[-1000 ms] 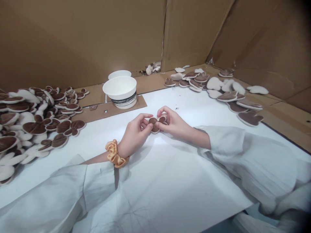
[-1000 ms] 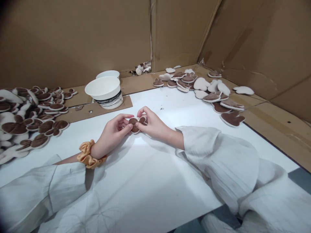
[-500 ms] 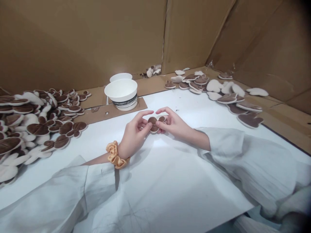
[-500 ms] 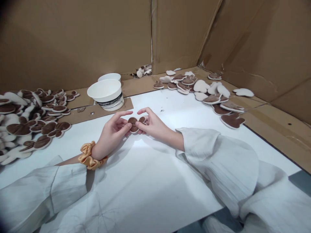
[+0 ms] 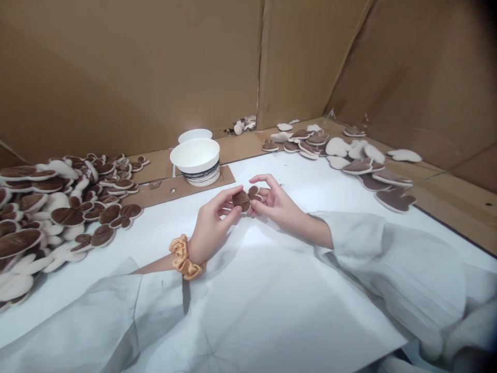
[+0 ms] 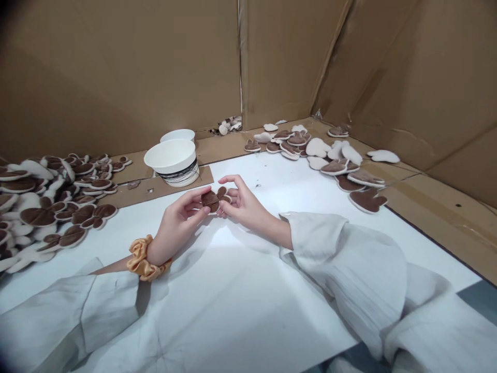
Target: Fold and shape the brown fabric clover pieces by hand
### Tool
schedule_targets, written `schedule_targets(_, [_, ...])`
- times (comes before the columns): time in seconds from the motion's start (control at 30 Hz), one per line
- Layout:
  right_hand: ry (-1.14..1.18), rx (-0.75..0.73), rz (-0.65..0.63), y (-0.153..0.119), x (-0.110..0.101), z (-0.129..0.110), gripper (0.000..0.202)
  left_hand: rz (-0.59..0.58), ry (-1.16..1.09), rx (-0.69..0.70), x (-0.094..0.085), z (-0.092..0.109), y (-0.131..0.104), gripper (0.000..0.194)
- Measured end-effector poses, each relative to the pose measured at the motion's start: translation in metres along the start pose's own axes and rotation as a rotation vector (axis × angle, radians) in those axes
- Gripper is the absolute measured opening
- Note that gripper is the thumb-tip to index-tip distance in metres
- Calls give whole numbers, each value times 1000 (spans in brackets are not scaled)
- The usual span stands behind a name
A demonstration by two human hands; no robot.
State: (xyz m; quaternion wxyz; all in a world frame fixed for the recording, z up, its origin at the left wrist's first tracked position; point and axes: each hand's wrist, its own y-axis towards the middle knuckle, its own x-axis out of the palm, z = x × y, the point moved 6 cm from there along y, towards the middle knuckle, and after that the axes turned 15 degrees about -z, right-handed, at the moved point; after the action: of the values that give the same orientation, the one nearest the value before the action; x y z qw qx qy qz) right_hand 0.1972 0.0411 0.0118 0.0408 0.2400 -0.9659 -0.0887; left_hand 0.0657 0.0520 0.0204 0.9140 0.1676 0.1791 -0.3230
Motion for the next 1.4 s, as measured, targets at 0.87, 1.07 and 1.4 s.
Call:
schedule_targets(0.87, [-267,-19,15,0,4,0,28,133,55,-92,-6,-5,-1,20])
schedule_targets(1.07, [-307,10,0,0,8,2,23,68,118,-95,-3,1,-1,17])
schedule_targets(1.4, [-306,43,-5,-1,10,5,19,51,325,-207,-2,1,-2,10])
